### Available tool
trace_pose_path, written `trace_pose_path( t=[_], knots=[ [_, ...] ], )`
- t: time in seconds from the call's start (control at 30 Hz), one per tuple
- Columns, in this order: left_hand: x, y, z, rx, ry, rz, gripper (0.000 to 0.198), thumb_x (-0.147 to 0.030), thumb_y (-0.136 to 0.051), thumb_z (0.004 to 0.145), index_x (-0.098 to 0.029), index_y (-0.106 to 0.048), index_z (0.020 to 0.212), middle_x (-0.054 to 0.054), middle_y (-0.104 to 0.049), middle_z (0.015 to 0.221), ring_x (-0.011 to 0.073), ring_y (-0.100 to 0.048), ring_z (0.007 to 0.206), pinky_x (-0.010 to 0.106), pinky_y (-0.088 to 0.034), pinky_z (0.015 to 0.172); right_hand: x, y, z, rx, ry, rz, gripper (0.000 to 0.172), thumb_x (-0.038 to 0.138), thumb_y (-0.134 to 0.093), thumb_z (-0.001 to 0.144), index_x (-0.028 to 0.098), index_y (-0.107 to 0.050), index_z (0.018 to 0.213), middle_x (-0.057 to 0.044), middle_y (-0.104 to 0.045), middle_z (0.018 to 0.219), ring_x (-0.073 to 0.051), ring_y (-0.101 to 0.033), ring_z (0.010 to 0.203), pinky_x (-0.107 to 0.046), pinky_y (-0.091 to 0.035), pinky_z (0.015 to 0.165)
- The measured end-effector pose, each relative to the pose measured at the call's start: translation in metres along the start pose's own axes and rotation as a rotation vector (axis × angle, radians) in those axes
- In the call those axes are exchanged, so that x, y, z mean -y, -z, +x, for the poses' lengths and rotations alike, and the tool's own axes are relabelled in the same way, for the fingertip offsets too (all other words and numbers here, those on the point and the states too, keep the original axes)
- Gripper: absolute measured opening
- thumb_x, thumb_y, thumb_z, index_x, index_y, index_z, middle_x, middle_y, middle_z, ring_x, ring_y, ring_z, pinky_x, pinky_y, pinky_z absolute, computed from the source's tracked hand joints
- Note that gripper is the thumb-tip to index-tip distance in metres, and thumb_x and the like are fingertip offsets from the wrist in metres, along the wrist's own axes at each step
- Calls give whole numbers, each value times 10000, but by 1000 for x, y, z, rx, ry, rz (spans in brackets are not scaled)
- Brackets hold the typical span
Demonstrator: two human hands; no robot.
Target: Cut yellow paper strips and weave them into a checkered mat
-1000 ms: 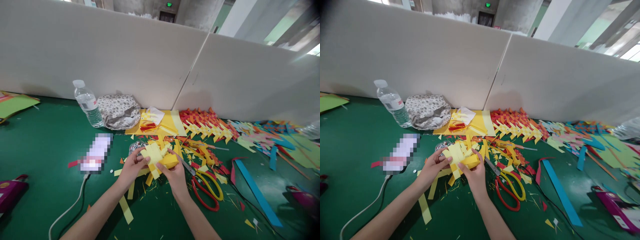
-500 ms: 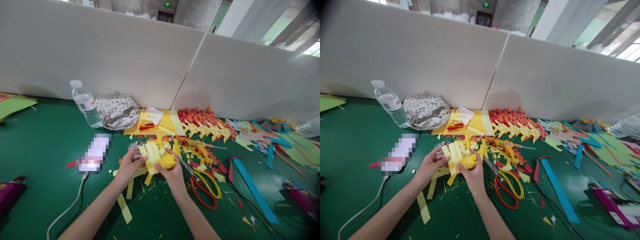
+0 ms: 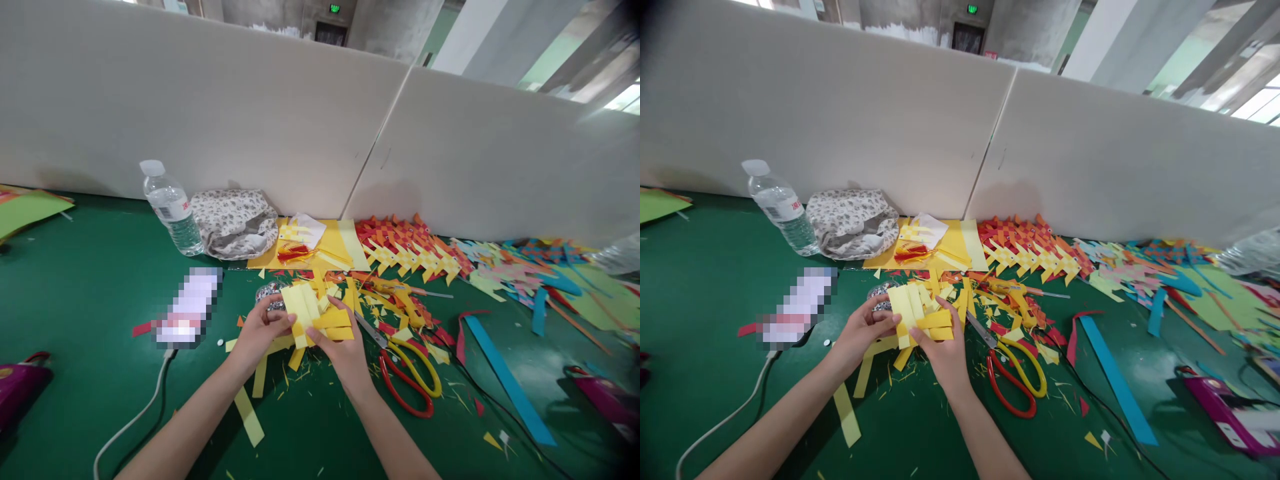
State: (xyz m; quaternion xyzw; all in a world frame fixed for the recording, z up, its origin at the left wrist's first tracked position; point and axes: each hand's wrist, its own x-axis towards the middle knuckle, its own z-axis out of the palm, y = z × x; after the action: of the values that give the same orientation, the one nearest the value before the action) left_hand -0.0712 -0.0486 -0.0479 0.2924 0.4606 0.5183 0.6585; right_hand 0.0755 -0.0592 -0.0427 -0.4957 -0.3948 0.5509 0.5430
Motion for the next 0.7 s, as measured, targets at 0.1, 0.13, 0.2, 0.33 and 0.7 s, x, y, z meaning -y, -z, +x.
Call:
trace_pose_path(
  t=[0.1,0.13,0.2,0.33,0.7],
  knots=[
    [-1,0,-1,19,37,17,413,-308,-690,646,-191,-499,993,1,-666,698,152,-643,643,273,-506,630,1,0,0,-34,15,3,689,255,-758,547,245,-440,1158,-46,-613,1050,-248,-594,946,-437,-481,845],
    [0,0,0,37,56,34,438,-293,-702,634,-194,-494,1007,5,-667,719,150,-642,644,266,-500,622,2,0,-1,-51,24,6,695,254,-755,552,245,-432,1168,-45,-612,1050,-244,-596,943,-429,-483,843],
    [4,1,0,104,78,72,538,-236,-748,569,-194,-477,1032,6,-666,720,149,-641,637,253,-488,609,3,-1,-1,-87,43,10,701,252,-750,561,247,-422,1181,-42,-610,1049,-238,-596,943,-418,-483,843],
    [17,3,3,213,25,138,600,-184,-762,531,-179,-456,1047,-17,-647,623,144,-629,591,237,-463,591,2,-4,-2,-106,49,21,705,246,-749,559,246,-419,1182,-45,-613,1035,-236,-602,922,-407,-491,824],
    [7,4,0,273,-29,303,232,-177,-693,584,-178,-614,803,11,-648,672,123,-579,554,231,-438,563,10,15,9,1,-10,-115,615,243,-761,514,238,-505,1073,-16,-649,907,-233,-617,822,-357,-509,718]
  ],
)
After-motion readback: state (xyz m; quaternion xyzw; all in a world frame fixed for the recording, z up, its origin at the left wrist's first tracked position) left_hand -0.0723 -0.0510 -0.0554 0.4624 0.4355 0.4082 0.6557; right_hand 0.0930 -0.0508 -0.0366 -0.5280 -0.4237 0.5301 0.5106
